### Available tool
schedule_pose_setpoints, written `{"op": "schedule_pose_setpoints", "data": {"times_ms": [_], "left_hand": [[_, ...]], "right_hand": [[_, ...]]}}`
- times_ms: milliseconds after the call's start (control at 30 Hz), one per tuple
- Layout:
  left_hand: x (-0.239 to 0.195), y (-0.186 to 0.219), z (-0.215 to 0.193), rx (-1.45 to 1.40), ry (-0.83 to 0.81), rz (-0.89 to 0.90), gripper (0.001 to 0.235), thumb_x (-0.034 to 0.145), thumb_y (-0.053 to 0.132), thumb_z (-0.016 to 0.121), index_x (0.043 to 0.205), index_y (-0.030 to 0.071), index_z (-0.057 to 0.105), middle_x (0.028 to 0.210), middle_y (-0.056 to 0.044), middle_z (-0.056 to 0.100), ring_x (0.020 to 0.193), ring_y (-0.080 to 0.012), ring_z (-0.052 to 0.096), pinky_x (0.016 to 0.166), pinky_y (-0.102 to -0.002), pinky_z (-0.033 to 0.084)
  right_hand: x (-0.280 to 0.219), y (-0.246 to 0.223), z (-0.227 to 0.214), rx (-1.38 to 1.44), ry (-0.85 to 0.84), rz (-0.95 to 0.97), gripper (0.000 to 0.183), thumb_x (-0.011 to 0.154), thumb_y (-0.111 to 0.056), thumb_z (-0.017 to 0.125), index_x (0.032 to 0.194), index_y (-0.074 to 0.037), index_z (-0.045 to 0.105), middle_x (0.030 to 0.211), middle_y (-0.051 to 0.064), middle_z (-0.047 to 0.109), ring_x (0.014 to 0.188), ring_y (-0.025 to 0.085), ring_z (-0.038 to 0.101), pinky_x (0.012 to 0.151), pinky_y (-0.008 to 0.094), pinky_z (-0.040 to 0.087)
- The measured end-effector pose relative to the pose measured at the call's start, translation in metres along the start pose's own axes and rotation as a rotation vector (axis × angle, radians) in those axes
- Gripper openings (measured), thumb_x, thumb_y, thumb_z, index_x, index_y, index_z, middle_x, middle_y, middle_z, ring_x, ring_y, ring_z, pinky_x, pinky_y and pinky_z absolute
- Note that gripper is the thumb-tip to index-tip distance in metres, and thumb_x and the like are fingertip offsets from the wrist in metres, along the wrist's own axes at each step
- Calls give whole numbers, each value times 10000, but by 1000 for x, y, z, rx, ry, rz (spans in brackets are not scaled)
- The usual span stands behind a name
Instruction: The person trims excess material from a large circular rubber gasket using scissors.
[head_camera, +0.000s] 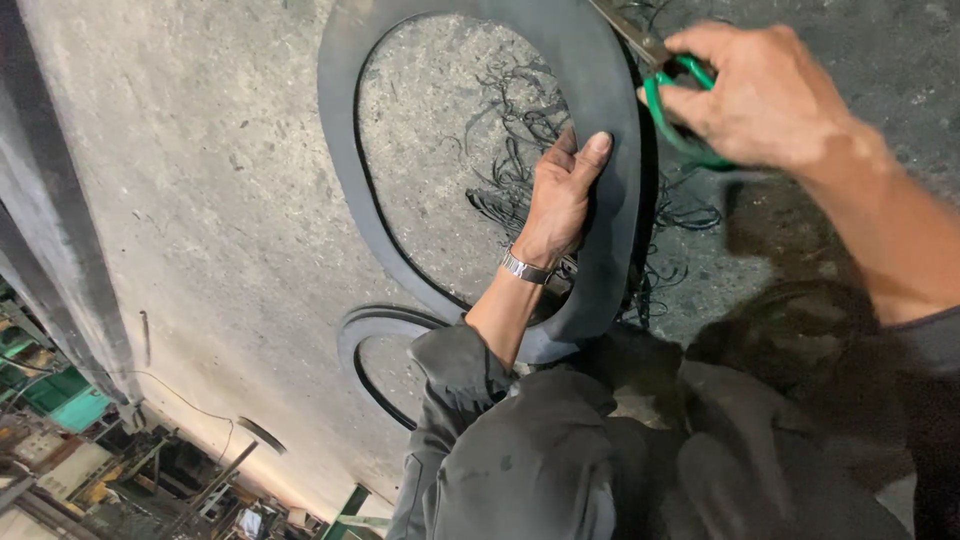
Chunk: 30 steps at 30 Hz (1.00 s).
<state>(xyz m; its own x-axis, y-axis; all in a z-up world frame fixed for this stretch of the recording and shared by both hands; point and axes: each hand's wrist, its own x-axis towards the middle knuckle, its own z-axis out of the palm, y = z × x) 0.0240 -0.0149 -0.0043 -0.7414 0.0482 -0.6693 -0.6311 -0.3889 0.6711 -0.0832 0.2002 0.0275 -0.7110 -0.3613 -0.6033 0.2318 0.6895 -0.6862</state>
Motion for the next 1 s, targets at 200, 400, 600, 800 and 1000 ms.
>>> {"op": "schedule_pose_setpoints", "data": {"times_ms": [200, 400, 600, 800, 1000], "left_hand": [[-19, -1, 2, 112, 24, -57, 528, 1053, 303, 675, 1389, -86, 557, 1241, -147, 685, 1071, -175, 636, 938, -325, 537], [-91, -36, -51, 380, 34, -96, 636, 1085, 487, 631, 1302, -111, 597, 1171, -117, 612, 1104, -176, 530, 998, -358, 470], [-200, -26, -84, 926, 19, -120, 475, 1011, 469, 597, 1202, 43, 681, 1038, -155, 718, 950, -233, 672, 861, -354, 525], [-234, 19, -103, 1359, 246, -53, 441, 873, 501, 735, 864, 61, 761, 751, -160, 730, 633, -321, 708, 614, -401, 555], [-276, 64, -168, 1567, 164, -404, 504, 775, 527, 792, 927, 46, 781, 918, -156, 789, 881, -325, 745, 764, -404, 571]], "right_hand": [[41, 21, 14, -61, 229, -367, 468, 1045, -338, 797, 1350, 2, 692, 1170, 257, 734, 998, 369, 719, 855, 450, 578], [43, -3, 30, 340, 191, -231, 579, 894, -224, 883, 1338, 52, 633, 1101, 220, 724, 947, 267, 708, 761, 380, 568], [38, 2, 41, 451, 169, -112, 599, 910, -184, 862, 1402, 38, 601, 1050, 162, 736, 863, 181, 689, 678, 327, 539], [10, 12, 66, 380, 217, -97, 616, 927, -191, 877, 1414, 59, 596, 1102, 155, 716, 904, 202, 698, 739, 323, 592], [-96, -1, 130, 646, 34, 158, 721, 860, -183, 804, 1452, 58, 470, 815, 123, 673, 559, 188, 619, 442, 333, 506]]}}
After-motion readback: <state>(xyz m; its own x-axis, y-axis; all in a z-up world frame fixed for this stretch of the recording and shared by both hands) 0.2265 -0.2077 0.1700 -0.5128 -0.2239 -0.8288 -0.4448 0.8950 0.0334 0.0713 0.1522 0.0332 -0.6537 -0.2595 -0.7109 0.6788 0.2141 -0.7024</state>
